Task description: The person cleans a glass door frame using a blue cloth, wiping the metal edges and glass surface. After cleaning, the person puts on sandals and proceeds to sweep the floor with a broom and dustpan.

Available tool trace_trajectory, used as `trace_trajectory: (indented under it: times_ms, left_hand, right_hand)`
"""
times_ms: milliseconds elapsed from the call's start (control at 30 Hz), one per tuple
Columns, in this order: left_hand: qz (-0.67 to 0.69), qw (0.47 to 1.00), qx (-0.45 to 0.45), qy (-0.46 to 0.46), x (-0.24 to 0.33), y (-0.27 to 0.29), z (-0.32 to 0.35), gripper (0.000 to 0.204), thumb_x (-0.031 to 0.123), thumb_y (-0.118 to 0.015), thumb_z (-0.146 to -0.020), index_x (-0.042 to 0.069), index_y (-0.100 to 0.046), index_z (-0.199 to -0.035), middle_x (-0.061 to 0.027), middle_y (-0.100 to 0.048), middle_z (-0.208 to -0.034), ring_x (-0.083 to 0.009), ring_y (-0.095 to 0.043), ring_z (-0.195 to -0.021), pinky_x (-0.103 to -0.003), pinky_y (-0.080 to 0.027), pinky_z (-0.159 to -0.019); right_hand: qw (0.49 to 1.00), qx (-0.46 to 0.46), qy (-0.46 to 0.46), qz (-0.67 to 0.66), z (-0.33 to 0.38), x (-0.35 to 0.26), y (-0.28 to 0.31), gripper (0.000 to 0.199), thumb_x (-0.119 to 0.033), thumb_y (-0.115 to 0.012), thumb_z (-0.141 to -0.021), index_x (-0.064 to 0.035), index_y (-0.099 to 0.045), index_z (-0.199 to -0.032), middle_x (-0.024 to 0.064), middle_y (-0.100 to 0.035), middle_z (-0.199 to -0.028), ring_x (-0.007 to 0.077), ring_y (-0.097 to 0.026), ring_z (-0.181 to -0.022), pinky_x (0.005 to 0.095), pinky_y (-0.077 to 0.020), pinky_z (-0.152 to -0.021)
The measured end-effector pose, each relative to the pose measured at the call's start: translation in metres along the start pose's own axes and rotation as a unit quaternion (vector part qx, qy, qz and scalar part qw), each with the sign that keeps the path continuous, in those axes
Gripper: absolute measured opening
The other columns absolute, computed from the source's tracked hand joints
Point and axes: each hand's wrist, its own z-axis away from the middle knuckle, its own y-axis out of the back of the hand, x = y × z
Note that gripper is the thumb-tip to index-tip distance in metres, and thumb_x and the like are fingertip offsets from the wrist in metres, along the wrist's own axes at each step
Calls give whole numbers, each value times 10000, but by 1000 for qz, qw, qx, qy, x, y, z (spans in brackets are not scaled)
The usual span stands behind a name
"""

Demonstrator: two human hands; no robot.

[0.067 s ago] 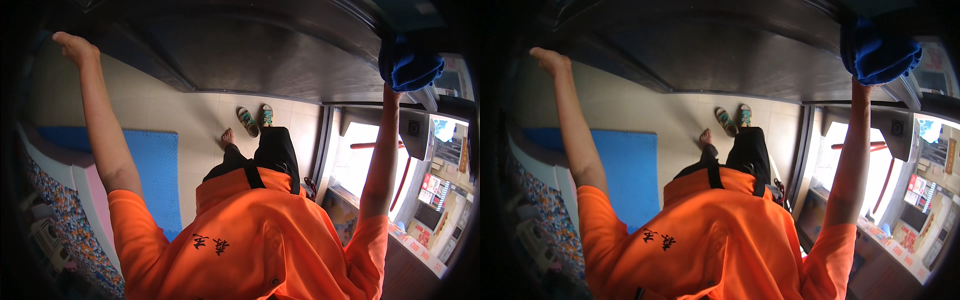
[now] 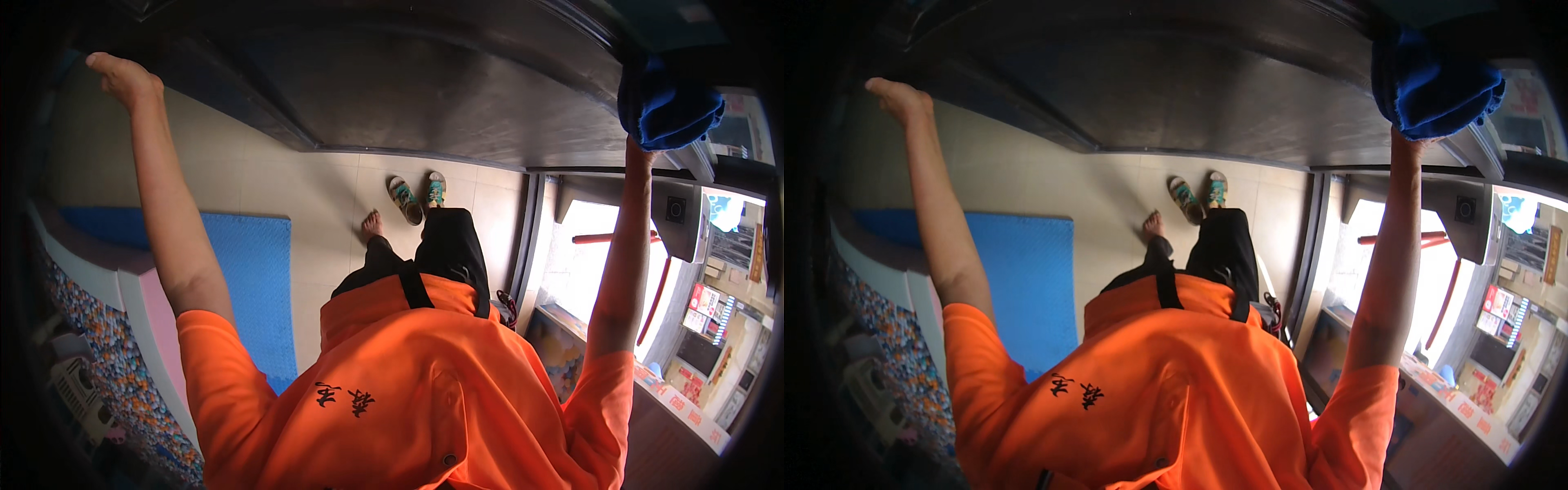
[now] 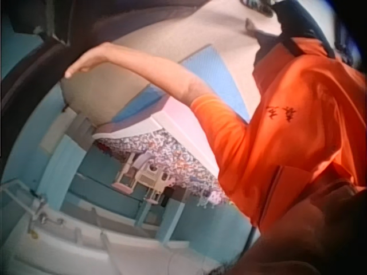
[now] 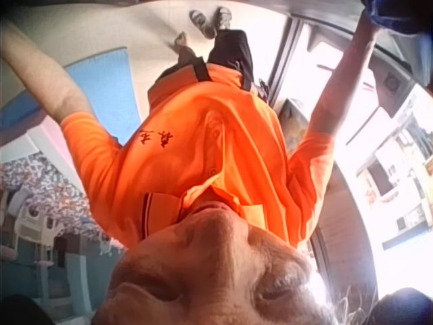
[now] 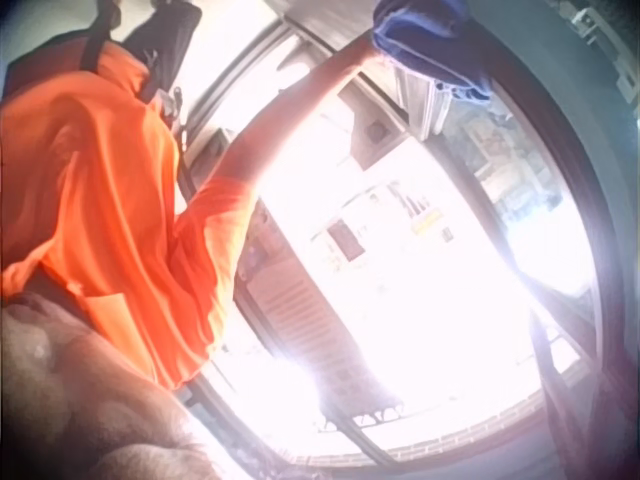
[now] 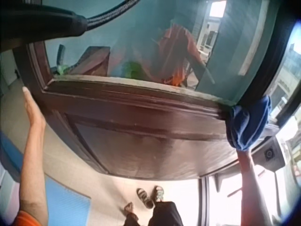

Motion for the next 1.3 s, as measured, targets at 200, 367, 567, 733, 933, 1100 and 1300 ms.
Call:
trace_trajectory:
  times_ms: [200,367,567,733,933,1100,1300]
  left_hand:
    - [8,1000,23,-17,-12,1,-11,768,548,-263,-939,-122,-346,-1306,-202,-502,-1206,-209,-520,-979,-292,-425,-880]
    - [7,1000,10,22,9,-10,5,776,543,-257,-938,-140,-336,-1301,-236,-459,-1276,-245,-501,-1095,-303,-395,-946]
    - [-19,1000,2,10,10,-4,4,784,543,-240,-938,-143,-307,-1313,-250,-414,-1323,-264,-477,-1165,-288,-427,-918]
    - [-18,998,-8,63,24,-8,7,803,551,-229,-934,-131,-219,-1357,-260,-273,-1414,-270,-410,-1244,-257,-438,-921]
    - [-41,998,-4,43,4,0,-11,810,556,-224,-934,-133,-206,-1360,-274,-317,-1375,-199,-559,-1029,-210,-499,-771]
    - [-41,997,-10,71,12,-3,-4,803,549,-224,-935,-132,-210,-1360,-272,-398,-1302,-152,-577,-794,-204,-512,-647]
    - [-37,999,10,37,9,-5,-10,812,560,-223,-931,-145,-265,-1332,-212,-491,-1102,-111,-479,-571,-208,-418,-433]
  right_hand:
    - [1000,-2,-2,-2,2,0,0,677,-307,-667,-758,-101,-297,-1285,109,-393,-1286,279,-407,-1189,420,-329,-1004]
    - [1000,-2,-5,9,4,-3,7,664,-300,-665,-761,-97,-306,-1281,109,-400,-1280,277,-412,-1184,418,-332,-1001]
    - [1000,-4,-6,-1,2,1,-1,649,-292,-663,-765,-92,-318,-1277,110,-408,-1273,275,-418,-1179,415,-336,-998]
    - [1000,-4,-5,0,2,1,-2,636,-285,-661,-768,-89,-327,-1273,110,-415,-1267,274,-423,-1175,412,-339,-996]
    - [1000,0,-4,-4,2,0,-2,621,-276,-659,-772,-84,-338,-1268,110,-424,-1260,272,-429,-1169,409,-342,-993]
    - [1000,1,-6,-4,1,0,-5,609,-269,-657,-775,-80,-347,-1264,111,-431,-1255,270,-433,-1165,406,-345,-990]
    - [1000,0,-4,-11,0,-1,-6,594,-261,-655,-779,-75,-358,-1259,111,-439,-1248,269,-439,-1160,403,-349,-987]
